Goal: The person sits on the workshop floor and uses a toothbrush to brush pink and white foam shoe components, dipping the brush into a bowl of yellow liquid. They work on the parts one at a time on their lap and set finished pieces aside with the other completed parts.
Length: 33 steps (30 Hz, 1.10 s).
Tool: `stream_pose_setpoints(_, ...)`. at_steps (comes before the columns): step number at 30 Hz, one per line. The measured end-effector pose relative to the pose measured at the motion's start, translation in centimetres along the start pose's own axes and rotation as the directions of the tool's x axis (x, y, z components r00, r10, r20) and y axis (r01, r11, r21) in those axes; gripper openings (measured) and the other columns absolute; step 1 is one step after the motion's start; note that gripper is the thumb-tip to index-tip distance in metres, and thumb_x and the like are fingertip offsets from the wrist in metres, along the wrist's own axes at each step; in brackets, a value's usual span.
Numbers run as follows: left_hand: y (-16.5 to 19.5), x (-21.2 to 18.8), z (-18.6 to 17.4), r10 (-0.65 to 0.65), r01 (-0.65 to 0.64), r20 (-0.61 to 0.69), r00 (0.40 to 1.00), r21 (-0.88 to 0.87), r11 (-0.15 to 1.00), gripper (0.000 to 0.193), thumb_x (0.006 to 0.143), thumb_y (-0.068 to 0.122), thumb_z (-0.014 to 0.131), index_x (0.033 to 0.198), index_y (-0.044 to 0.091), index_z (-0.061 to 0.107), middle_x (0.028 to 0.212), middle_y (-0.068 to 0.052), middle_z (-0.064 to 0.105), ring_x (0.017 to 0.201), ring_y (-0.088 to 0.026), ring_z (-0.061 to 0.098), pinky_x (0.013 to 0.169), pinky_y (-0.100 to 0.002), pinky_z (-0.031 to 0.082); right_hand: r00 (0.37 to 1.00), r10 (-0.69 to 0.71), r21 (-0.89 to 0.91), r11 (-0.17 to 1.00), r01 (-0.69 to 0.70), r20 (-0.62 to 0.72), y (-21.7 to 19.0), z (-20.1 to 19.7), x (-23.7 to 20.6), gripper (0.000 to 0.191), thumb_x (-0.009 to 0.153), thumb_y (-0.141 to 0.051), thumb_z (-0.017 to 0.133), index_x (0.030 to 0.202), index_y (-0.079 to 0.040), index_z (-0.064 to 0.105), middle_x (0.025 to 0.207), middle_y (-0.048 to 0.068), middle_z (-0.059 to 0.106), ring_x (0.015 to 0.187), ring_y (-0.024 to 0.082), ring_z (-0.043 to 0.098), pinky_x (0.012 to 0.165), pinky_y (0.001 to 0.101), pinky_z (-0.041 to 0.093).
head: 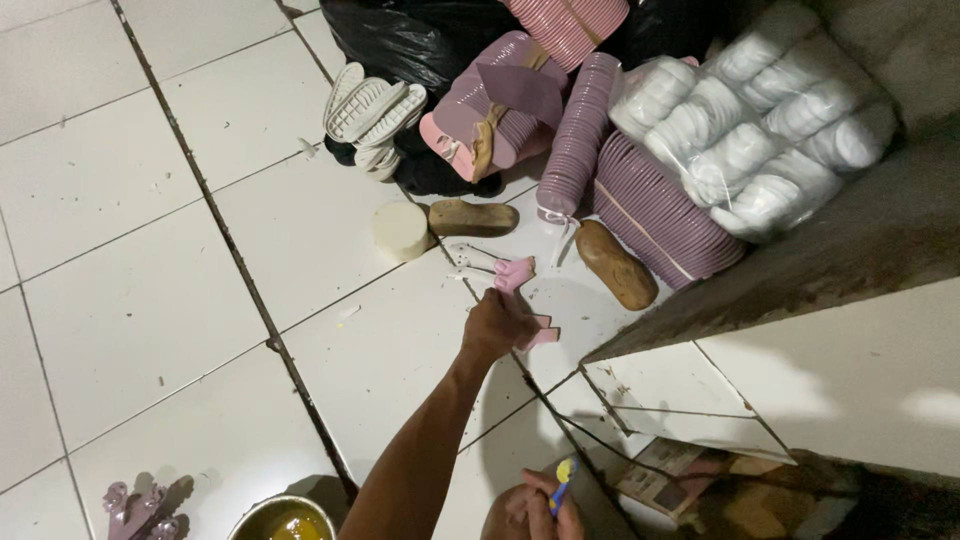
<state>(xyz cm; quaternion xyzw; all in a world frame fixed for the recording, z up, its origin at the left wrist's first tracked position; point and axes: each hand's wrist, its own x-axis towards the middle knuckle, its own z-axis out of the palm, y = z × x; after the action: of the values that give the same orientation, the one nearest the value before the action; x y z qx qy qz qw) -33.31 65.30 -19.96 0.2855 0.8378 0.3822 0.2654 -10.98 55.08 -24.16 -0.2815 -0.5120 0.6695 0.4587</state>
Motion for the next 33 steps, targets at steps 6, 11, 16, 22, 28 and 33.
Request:
stream_pose_setpoints(6, -0.2, 0.6, 0.9, -0.249, 0.231, 0.010, 0.969, 0.333, 0.914, 0.051, 0.104, 0.048, 0.051, 0.124, 0.002, 0.057, 0.096, -0.022, 0.074, 0.092, -0.039, 0.074, 0.079, -0.048, 0.060, 0.989, 0.070, -0.073, 0.994, -0.080, -0.128, 1.5, -0.1, -0.9, 0.026, 0.100, -0.004, 0.046, 0.112, 0.012, 0.063, 0.089, 0.014, 0.071, 0.068, 0.012, 0.060, 0.062, 0.0258, 0.051)
stream_pose_setpoints(11, -0.8, 1.2, 0.7, -0.227, 0.241, -0.082, 0.970, 0.272, 0.932, 0.041, 0.098, 0.044, 0.052, 0.108, 0.008, 0.066, 0.097, -0.018, 0.074, 0.092, -0.038, 0.073, 0.081, -0.048, 0.058, 0.997, 0.076, -0.220, 0.973, -0.071, 0.012, 1.9, -0.9, -0.7, 0.027, 0.101, -0.012, 0.052, 0.114, 0.004, 0.069, 0.058, 0.003, 0.063, 0.049, 0.008, 0.052, 0.048, 0.0235, 0.046)
stream_pose_setpoints(16, -0.8, 0.8, 1.7, -0.175, 0.184, -0.060, 0.983, 0.260, 0.948, 0.028, 0.095, 0.034, 0.057, 0.098, 0.010, 0.069, 0.094, -0.019, 0.074, 0.089, -0.040, 0.072, 0.079, -0.048, 0.057, 0.996, 0.072, -0.217, 0.974, -0.061, 0.044, 1.6, -1.3, -1.0, 0.029, 0.100, -0.017, 0.057, 0.114, 0.004, 0.072, 0.064, 0.006, 0.067, 0.051, 0.008, 0.052, 0.049, 0.0243, 0.044)
stream_pose_setpoints(22, -1.1, 0.9, 2.7, -0.139, 0.164, -0.137, 0.981, 0.198, 0.966, 0.033, 0.094, 0.037, 0.061, 0.101, 0.004, 0.063, 0.090, -0.020, 0.073, 0.083, -0.040, 0.072, 0.072, -0.050, 0.057, 0.998, 0.064, -0.265, 0.962, -0.058, 0.016, 1.9, -0.8, -1.1, 0.027, 0.097, -0.015, 0.057, 0.109, 0.005, 0.071, 0.065, 0.007, 0.069, 0.052, 0.009, 0.057, 0.047, 0.0252, 0.047)
stream_pose_setpoints(28, -1.3, 1.9, 3.5, -0.209, 0.220, -0.187, 0.960, 0.040, 0.975, 0.029, 0.095, 0.036, 0.059, 0.098, 0.009, 0.068, 0.088, -0.019, 0.074, 0.083, -0.039, 0.072, 0.074, -0.048, 0.057, 0.980, 0.176, -0.403, 0.893, -0.199, -0.093, 2.4, -1.0, -1.0, 0.021, 0.090, -0.006, 0.059, 0.100, 0.004, 0.074, 0.062, 0.007, 0.070, 0.052, 0.010, 0.058, 0.055, 0.0276, 0.051)
stream_pose_setpoints(33, -1.7, 3.0, 3.8, -0.233, 0.235, -0.166, 0.958, -0.007, 0.972, 0.029, 0.092, 0.036, 0.061, 0.100, 0.010, 0.070, 0.087, -0.015, 0.075, 0.084, -0.035, 0.073, 0.075, -0.046, 0.058, 0.973, 0.225, -0.369, 0.901, -0.226, -0.047, 3.1, -1.0, -0.2, 0.021, 0.088, -0.006, 0.059, 0.100, 0.003, 0.073, 0.062, 0.009, 0.070, 0.052, 0.012, 0.060, 0.054, 0.0302, 0.053)
